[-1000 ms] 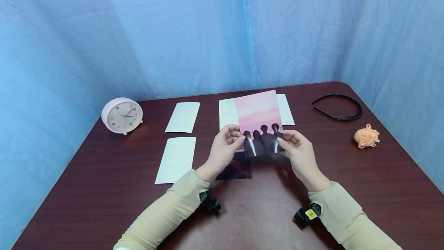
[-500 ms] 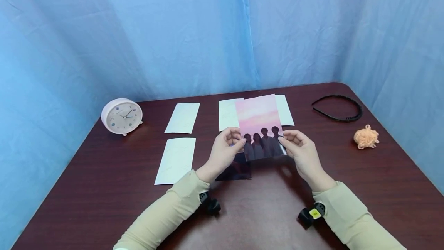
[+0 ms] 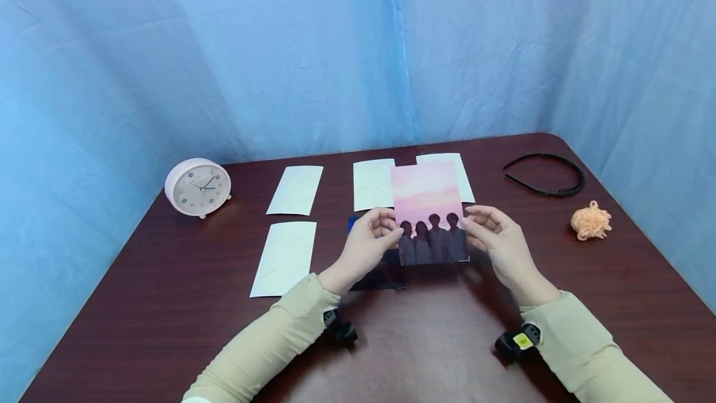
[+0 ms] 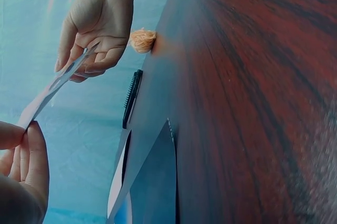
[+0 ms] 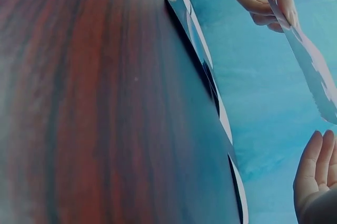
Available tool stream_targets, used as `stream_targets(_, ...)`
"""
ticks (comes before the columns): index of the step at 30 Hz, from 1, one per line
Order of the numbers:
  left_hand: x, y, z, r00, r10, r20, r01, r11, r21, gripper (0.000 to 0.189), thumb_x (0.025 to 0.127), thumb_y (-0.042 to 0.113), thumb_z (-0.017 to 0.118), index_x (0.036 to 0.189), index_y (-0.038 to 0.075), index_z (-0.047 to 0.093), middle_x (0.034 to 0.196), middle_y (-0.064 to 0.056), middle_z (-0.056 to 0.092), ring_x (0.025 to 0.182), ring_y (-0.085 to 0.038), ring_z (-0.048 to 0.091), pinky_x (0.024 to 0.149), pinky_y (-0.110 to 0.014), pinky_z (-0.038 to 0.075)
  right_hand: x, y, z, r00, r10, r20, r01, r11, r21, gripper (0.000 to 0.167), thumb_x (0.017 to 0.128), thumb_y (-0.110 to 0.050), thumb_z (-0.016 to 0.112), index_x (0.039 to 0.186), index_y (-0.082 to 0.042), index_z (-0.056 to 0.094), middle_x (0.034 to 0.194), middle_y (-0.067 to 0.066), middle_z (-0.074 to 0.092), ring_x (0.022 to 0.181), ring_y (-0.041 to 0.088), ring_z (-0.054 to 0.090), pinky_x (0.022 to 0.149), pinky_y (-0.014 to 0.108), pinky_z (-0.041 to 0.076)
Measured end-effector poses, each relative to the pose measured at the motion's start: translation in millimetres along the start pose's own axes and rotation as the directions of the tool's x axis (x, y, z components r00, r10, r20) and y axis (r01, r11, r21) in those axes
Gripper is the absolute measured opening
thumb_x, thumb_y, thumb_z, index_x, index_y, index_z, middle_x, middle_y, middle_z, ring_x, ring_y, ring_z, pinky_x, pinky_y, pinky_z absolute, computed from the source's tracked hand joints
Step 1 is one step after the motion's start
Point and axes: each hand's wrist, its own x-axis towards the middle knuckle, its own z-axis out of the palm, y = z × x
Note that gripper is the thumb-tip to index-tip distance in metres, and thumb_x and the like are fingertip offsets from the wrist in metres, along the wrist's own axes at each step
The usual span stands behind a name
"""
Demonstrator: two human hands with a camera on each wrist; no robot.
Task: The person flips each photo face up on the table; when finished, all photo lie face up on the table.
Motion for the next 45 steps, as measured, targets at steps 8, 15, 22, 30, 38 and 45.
stream_targets(8, -0.4, 2.4, 4.6, 0.999, -0.023, 0.022, 0.023, 0.999, 0.034, 0.025, 0.088, -0.004, 0.06, 0.113, -0.007, 0.056, 0.089, -0.021, 0.06, 0.07, -0.018, 0.062, 0.066, -0.021, 0.055, -2.5, -1.4, -5.3, 0.998, 0.061, 0.013, -0.058, 0.986, -0.155, 0.021, 0.092, -0.004, 0.059, 0.103, -0.022, 0.063, 0.086, -0.01, 0.062, 0.076, 0.0, 0.059, 0.063, 0.016, 0.052)
stream_targets(15, 12.1, -21.6, 10.9, 0.999, -0.029, 0.046, 0.028, 0.999, 0.024, 0.031, 0.09, 0.001, 0.06, 0.12, -0.001, 0.053, 0.09, -0.014, 0.06, 0.07, -0.011, 0.061, 0.068, -0.023, 0.056, -1.6, -6.1, -13.2, 0.998, 0.044, 0.046, -0.033, 0.973, -0.227, 0.026, 0.09, 0.001, 0.059, 0.102, -0.022, 0.062, 0.085, -0.011, 0.063, 0.074, -0.002, 0.062, 0.06, 0.017, 0.054)
stream_targets(22, 18.5, -24.7, 19.3, 0.989, -0.108, 0.099, 0.099, 0.991, 0.094, 0.048, 0.089, 0.002, 0.062, 0.134, 0.004, 0.045, 0.092, -0.007, 0.058, 0.075, -0.009, 0.062, 0.068, -0.023, 0.057, 0.6, -13.3, -24.7, 0.996, 0.075, 0.047, -0.047, 0.896, -0.441, 0.026, 0.09, -0.002, 0.061, 0.099, -0.027, 0.061, 0.082, -0.016, 0.062, 0.072, -0.002, 0.061, 0.059, 0.019, 0.054)
stream_targets(30, 25.9, -21.3, 30.0, 0.975, -0.193, 0.114, 0.16, 0.956, 0.247, 0.065, 0.087, 0.004, 0.066, 0.144, 0.008, 0.035, 0.095, -0.005, 0.057, 0.07, -0.011, 0.064, 0.063, -0.021, 0.055, 2.7, -21.8, -35.2, 0.99, 0.135, 0.042, -0.081, 0.785, -0.614, 0.014, 0.092, -0.011, 0.062, 0.105, -0.015, 0.058, 0.082, -0.012, 0.06, 0.072, -0.002, 0.06, 0.059, 0.022, 0.055)
stream_targets(38, 33.7, -23.1, 40.8, 0.966, -0.237, 0.098, 0.186, 0.91, 0.371, 0.074, 0.084, 0.006, 0.07, 0.147, 0.009, 0.031, 0.083, -0.002, 0.057, 0.059, -0.011, 0.065, 0.056, -0.019, 0.052, 4.5, -23.8, -37.4, 0.983, 0.184, 0.011, -0.13, 0.738, -0.662, 0.022, 0.092, -0.014, 0.062, 0.107, -0.001, 0.054, 0.078, -0.016, 0.059, 0.07, -0.002, 0.059, 0.059, 0.024, 0.055)
stream_targets(45, 36.4, -27.2, 49.8, 0.958, -0.276, 0.081, 0.232, 0.908, 0.349, 0.074, 0.084, 0.005, 0.07, 0.147, 0.005, 0.031, 0.072, 0.002, 0.053, 0.059, -0.015, 0.066, 0.054, -0.019, 0.053, 7.5, -20.9, -44.2, 0.962, 0.273, -0.003, -0.208, 0.725, -0.657, 0.03, 0.092, -0.012, 0.06, 0.111, 0.009, 0.051, 0.076, -0.016, 0.06, 0.07, -0.002, 0.059, 0.061, 0.025, 0.056)
